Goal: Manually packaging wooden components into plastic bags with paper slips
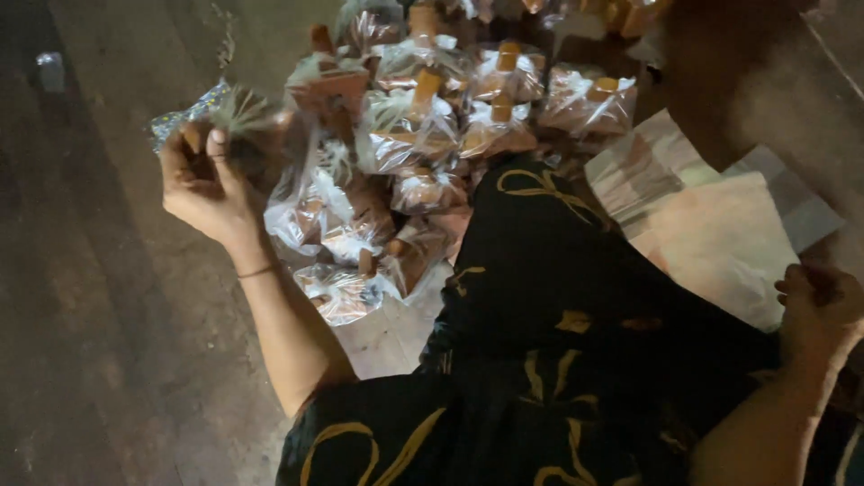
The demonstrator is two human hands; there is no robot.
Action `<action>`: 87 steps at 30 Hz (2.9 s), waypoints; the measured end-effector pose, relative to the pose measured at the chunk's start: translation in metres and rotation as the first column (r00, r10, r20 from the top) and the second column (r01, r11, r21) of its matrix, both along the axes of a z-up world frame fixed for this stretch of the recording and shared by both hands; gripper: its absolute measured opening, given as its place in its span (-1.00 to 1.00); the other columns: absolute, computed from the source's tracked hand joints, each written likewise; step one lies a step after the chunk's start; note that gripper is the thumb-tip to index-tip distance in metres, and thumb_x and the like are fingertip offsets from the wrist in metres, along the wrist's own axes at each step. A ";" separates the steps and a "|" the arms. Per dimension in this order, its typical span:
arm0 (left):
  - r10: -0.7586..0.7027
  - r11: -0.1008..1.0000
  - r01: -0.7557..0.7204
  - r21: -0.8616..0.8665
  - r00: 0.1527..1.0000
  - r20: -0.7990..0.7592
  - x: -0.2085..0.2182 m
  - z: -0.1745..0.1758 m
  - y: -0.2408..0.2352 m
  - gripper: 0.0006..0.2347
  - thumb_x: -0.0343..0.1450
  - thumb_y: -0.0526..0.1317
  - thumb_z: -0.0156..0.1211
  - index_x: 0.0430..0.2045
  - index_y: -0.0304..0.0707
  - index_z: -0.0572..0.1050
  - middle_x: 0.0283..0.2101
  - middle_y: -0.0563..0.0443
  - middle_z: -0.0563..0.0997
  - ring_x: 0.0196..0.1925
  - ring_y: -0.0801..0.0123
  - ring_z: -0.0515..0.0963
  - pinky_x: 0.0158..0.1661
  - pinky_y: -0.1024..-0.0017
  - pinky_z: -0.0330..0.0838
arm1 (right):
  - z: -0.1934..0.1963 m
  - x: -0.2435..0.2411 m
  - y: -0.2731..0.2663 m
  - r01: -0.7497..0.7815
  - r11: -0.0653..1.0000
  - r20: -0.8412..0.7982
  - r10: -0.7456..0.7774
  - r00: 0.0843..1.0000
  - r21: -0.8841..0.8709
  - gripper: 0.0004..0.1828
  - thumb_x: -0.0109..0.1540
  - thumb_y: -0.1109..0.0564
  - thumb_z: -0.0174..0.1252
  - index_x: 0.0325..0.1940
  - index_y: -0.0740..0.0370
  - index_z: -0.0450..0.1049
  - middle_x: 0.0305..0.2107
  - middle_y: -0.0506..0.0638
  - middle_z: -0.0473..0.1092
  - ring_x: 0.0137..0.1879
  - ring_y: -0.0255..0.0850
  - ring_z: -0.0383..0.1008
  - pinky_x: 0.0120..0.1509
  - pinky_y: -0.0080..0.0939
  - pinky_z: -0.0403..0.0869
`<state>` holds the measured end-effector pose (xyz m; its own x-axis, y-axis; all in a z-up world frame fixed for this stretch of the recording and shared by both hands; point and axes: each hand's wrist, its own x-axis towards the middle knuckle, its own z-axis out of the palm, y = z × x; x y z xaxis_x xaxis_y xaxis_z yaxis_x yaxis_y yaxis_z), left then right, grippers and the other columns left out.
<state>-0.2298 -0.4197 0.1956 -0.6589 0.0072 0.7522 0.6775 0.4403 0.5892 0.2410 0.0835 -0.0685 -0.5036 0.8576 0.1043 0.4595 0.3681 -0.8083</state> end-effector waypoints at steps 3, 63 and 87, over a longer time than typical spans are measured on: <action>0.297 0.937 -0.288 -0.199 0.955 0.017 -0.026 -0.042 -0.065 -0.73 0.51 -0.02 0.27 -0.38 -0.27 0.54 -0.43 0.02 0.60 -0.37 0.42 0.56 -0.34 0.35 0.50 | -0.011 0.002 0.001 -0.009 1.000 0.028 0.009 1.000 0.003 -0.81 0.62 0.32 0.19 0.29 0.52 0.49 -0.12 0.28 0.47 -0.11 -0.02 0.55 -0.09 -0.10 0.53; -0.672 0.427 0.806 -0.411 0.587 0.452 0.190 -0.147 0.259 -0.75 0.37 -0.24 0.40 -0.10 -0.19 0.57 -0.13 -0.05 0.63 -0.01 0.07 0.62 0.00 0.16 0.51 | -0.077 -0.174 -0.045 -0.298 0.793 0.495 -0.006 0.869 0.531 -0.57 0.19 -0.31 0.18 0.05 -0.16 0.54 0.16 -0.24 0.42 0.32 -0.06 0.31 0.33 0.13 0.24; -0.592 0.556 0.744 -0.371 0.668 0.451 0.201 -0.156 0.290 -0.74 0.38 -0.25 0.38 -0.05 -0.09 0.56 -0.12 0.00 0.65 -0.07 0.15 0.67 -0.08 0.28 0.56 | -0.007 -0.168 -0.058 -0.136 0.943 0.366 0.017 0.931 0.304 -0.81 0.23 -0.01 0.13 -0.18 0.05 0.57 -0.20 -0.05 0.51 -0.03 0.03 0.48 0.04 0.13 0.46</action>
